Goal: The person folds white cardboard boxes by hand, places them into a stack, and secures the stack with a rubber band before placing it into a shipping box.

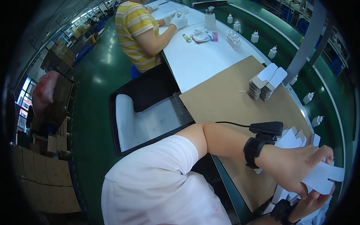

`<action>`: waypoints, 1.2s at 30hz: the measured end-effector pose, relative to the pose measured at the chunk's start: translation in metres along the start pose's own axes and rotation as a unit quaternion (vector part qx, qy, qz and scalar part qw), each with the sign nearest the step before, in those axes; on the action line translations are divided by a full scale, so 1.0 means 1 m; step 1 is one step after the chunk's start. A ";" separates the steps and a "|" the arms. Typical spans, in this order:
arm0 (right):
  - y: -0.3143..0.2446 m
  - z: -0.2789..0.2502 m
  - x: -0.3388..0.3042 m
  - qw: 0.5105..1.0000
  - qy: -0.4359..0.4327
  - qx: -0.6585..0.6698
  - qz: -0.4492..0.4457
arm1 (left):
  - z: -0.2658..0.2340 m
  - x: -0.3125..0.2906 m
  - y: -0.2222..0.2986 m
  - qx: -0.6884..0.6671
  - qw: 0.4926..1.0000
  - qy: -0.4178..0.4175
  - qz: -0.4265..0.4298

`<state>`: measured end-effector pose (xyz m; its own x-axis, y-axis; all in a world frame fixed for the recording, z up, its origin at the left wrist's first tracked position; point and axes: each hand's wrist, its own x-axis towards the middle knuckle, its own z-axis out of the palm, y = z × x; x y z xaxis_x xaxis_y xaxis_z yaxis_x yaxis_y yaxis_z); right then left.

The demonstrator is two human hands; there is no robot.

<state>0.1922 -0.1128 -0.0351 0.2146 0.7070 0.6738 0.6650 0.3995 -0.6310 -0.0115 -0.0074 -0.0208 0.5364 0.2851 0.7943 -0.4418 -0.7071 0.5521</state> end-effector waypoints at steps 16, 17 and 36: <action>-0.045 0.078 -0.005 0.964 0.190 0.180 0.052 | -0.018 -0.003 0.023 -0.092 0.987 -0.057 -0.121; -0.048 0.079 -0.005 0.977 0.146 0.155 0.001 | -0.024 -0.002 0.032 -0.152 0.983 -0.029 -0.093; -0.072 0.018 0.019 0.975 0.018 0.216 0.059 | -0.019 0.028 0.025 -0.153 0.946 -0.182 -0.222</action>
<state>0.1358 -0.1177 0.0157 0.3012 0.7455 0.5945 0.2734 0.5298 -0.8029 -0.0213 -0.0041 0.0199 0.9051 0.2288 0.3585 -0.2727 -0.3348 0.9020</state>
